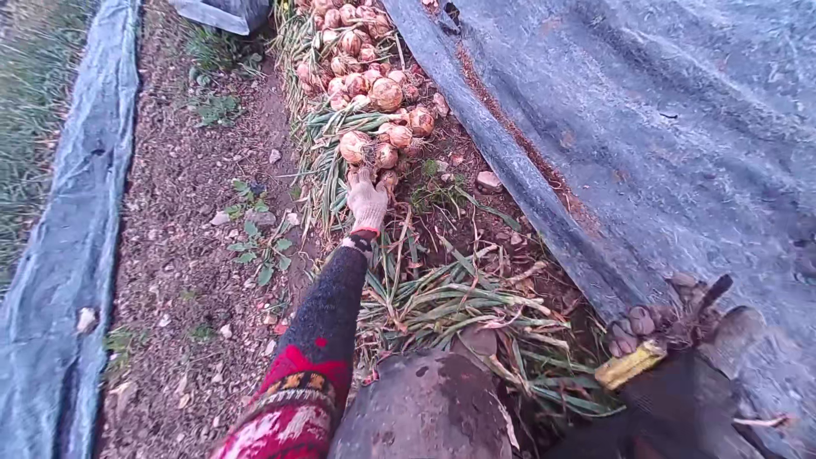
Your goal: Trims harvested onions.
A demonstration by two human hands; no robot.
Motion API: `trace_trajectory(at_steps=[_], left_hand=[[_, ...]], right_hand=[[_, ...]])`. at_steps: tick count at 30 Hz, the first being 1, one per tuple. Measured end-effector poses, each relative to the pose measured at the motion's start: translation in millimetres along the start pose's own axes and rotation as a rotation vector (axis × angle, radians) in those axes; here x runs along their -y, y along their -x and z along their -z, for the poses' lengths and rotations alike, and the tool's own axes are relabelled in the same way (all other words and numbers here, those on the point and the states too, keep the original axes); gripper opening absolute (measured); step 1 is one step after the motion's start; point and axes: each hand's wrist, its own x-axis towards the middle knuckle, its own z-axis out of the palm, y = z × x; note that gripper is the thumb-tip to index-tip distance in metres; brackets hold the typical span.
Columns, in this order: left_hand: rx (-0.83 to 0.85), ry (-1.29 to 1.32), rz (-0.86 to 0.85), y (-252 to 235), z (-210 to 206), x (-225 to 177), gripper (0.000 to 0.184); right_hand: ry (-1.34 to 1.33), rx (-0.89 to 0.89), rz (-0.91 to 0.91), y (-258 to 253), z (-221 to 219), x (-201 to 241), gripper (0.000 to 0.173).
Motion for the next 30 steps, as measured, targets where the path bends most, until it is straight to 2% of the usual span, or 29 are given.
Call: trace_trajectory(at_steps=[2,5,7,9,12,14,16,18,20,22,25,28,30], left_hand=[[-0.072,-0.010,0.004,-16,-16,-2,0.071],[-0.092,-0.061,0.058,-31,-26,-29,0.093],[-0.075,-0.031,0.136,-34,-29,-36,0.095],[-0.012,0.090,0.206,-27,-30,-35,0.091],[0.064,0.312,0.179,-17,-26,-14,0.059],[0.208,0.482,0.171,-16,-22,3,0.037],[0.441,0.821,0.213,-7,-9,10,0.019],[0.699,1.118,0.210,21,10,-1,0.010],[0.936,1.243,0.097,59,25,-17,0.013],[1.111,1.257,-0.009,102,39,-38,0.020],[1.327,1.170,-0.076,166,50,-67,0.021],[1.441,1.026,-0.153,204,55,-80,0.025],[1.393,0.932,-0.311,212,58,-80,0.027]], right_hand=[[0.172,-0.096,-0.150,-1,-20,-18,0.052],[0.361,-0.038,-0.191,1,-27,-36,0.052],[0.531,-0.006,-0.216,0,-34,-44,0.053],[0.697,0.039,-0.272,0,-35,-51,0.066],[0.755,0.091,-0.303,5,-30,-63,0.064],[0.693,0.120,-0.304,6,-30,-68,0.060],[0.692,0.149,-0.314,7,-30,-71,0.060],[0.731,0.153,-0.311,6,-30,-75,0.058],[0.756,0.158,-0.291,6,-32,-79,0.060],[0.731,0.183,-0.246,4,-32,-84,0.068],[0.650,0.241,-0.158,6,-31,-86,0.077],[0.475,0.191,-0.040,6,-38,-78,0.060],[0.458,0.146,-0.012,6,-36,-73,0.048]])
